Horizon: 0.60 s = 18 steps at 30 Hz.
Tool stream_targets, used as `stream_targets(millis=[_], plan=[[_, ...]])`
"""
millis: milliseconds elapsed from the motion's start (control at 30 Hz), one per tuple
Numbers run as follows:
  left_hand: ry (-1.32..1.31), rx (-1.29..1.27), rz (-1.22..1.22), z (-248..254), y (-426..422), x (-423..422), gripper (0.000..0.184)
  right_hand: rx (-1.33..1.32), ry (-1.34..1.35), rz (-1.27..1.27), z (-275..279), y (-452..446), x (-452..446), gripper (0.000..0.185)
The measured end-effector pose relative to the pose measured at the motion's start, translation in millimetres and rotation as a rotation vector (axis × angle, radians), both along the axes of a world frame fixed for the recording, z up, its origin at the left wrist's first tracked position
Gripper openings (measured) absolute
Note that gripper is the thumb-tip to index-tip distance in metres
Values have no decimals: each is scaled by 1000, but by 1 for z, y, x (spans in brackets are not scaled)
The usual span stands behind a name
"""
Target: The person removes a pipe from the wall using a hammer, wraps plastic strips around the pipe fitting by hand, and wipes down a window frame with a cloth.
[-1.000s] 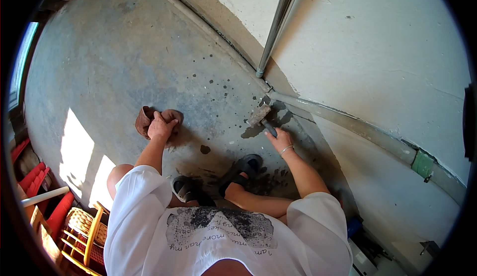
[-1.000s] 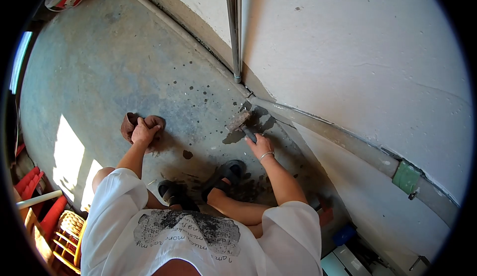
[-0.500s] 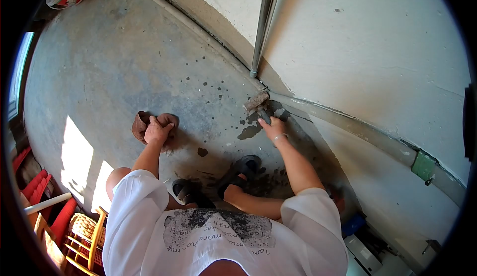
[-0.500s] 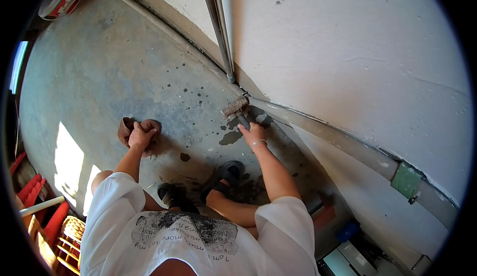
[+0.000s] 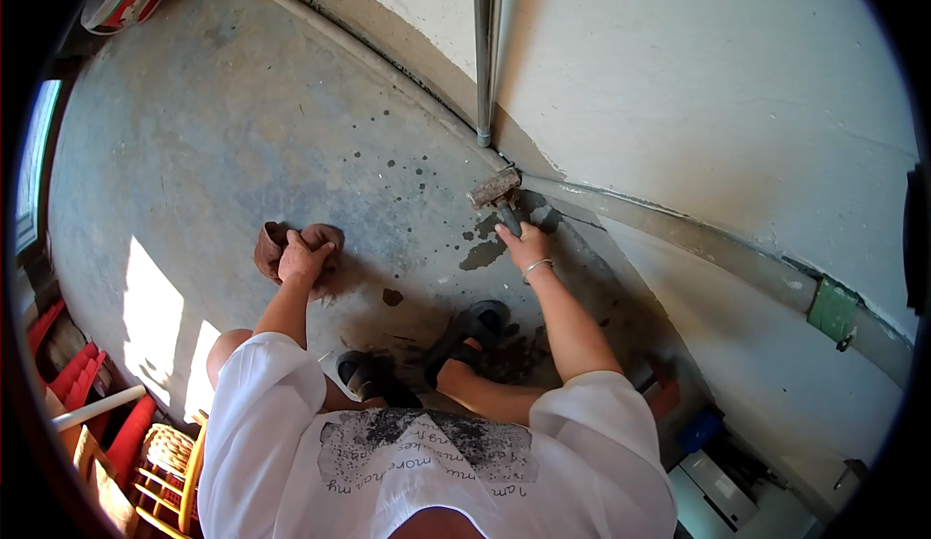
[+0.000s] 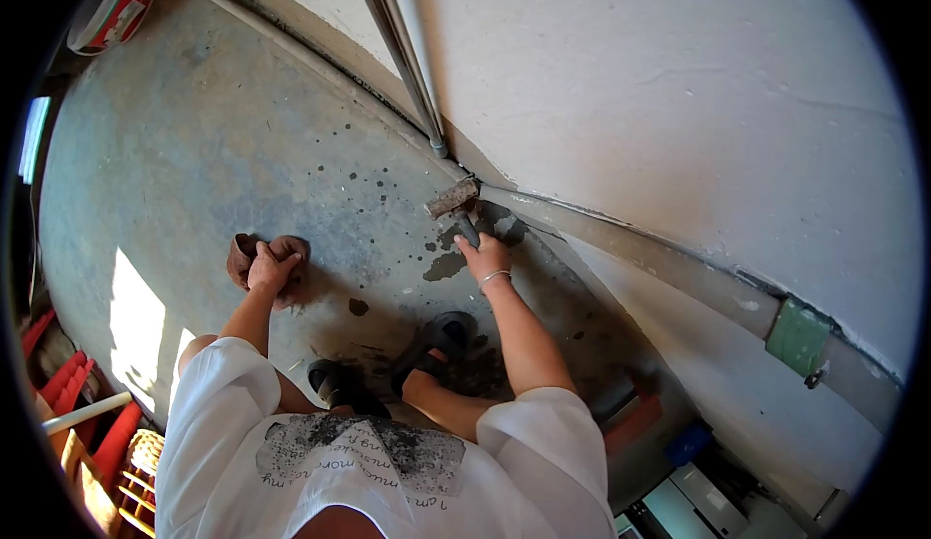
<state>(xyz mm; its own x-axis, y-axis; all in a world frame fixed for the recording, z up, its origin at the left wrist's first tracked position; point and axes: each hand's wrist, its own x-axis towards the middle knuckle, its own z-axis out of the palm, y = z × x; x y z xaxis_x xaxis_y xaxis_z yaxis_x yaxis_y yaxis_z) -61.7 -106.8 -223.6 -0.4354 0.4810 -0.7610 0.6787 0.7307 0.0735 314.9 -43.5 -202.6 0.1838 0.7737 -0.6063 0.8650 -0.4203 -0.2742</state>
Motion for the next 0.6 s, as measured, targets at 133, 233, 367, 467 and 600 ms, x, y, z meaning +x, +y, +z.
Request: stream_targets(millis=[133,233,367,467,600], plan=[[37,14,-20,-3,-5,0,65,37,88,60,-1,-15,18,42],[1,21,-2,-2,-2,-1,67,-34,57,60,-7,-1,4,43],[6,25,-1,-2,-1,0,66,15,62,53,-13,-4,-1,44],[14,32,-19,-3,-1,-1,66,60,127,99,-2,-6,1,44],[24,-26,-2,1,1,1,66,19,167,132,18,6,-22,46]])
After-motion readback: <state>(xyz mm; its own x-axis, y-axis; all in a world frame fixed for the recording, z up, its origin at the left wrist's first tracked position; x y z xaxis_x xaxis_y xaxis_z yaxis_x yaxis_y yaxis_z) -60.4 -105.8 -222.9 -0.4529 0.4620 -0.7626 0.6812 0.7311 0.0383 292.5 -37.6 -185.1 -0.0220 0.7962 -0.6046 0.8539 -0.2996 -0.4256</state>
